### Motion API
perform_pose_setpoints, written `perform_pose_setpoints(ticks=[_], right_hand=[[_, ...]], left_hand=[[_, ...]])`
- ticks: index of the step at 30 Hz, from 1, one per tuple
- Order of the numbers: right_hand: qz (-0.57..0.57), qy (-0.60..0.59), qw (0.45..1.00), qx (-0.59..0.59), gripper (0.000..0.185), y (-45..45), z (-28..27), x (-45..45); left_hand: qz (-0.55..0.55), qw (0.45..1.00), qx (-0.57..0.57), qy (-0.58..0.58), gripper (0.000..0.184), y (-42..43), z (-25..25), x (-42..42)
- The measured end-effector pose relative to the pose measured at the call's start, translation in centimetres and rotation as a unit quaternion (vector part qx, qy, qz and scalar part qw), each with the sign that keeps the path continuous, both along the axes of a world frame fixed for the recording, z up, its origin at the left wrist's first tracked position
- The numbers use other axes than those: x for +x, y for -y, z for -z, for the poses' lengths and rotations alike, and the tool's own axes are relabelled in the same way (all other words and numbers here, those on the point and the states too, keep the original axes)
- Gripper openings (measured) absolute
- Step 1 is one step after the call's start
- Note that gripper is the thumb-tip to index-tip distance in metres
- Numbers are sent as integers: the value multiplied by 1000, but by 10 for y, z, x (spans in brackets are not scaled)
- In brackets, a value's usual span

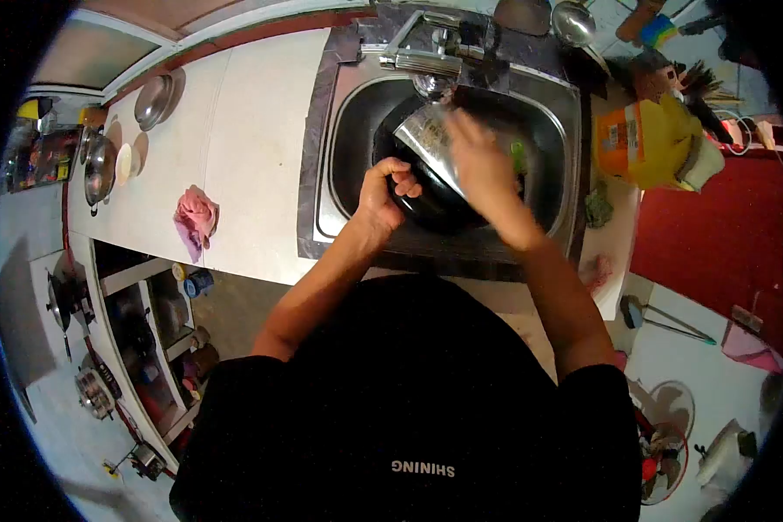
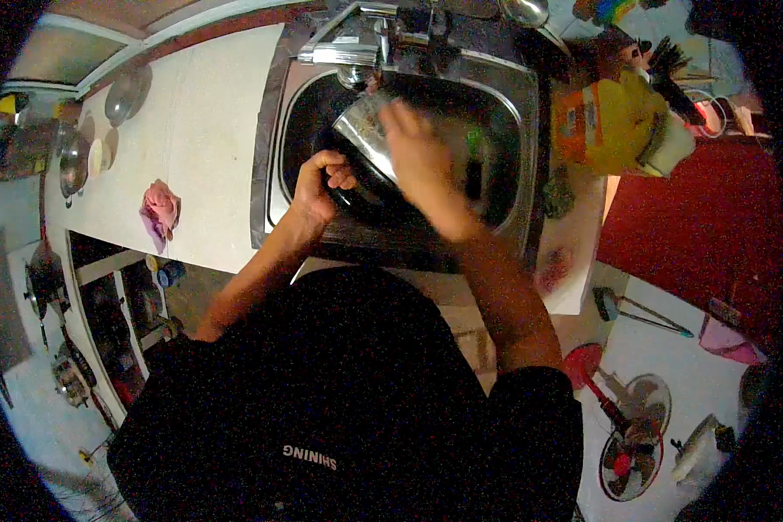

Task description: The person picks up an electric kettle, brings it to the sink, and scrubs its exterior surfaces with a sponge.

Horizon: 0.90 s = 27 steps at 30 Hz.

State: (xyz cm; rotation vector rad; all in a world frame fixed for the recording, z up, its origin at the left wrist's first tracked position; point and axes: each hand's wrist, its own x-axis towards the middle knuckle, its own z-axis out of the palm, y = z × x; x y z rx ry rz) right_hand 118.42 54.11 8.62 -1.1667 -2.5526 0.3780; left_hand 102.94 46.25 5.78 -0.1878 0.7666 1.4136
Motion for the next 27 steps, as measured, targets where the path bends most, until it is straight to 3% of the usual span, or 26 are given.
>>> perform_pose_setpoints(ticks=[2,5,6,9,10,11,13,16,19,23,27], right_hand=[[-112,-10,992,49,40,19,-1,2],[16,-86,989,-122,43,-12,8,13],[93,-53,993,-45,43,-16,8,18],[-50,-67,996,-18,41,7,11,16],[-134,-1,990,35,42,17,2,12],[-131,-22,990,40,41,17,2,15],[0,-115,990,-87,40,4,6,21],[23,-33,998,-52,37,-1,9,21],[-118,-36,989,81,36,6,8,-13],[12,18,999,-32,36,-29,-8,-33],[-101,-47,991,74,38,5,8,-2]], left_hand=[[-13,1000,-8,-7,23,-2,4,1],[-29,999,-16,18,22,-7,0,4],[-32,999,-17,31,22,-8,-7,5],[-51,998,-36,28,21,-14,-6,3],[-60,997,-37,32,21,-16,-6,2],[-66,996,-38,37,21,-17,-3,2],[-55,998,2,23,22,-16,-2,3],[-28,998,-41,28,32,-15,-11,1],[13,1000,-14,-3,38,-18,-15,17],[29,999,-35,2,50,-22,-16,25],[33,999,-23,12,56,-32,-16,8]])
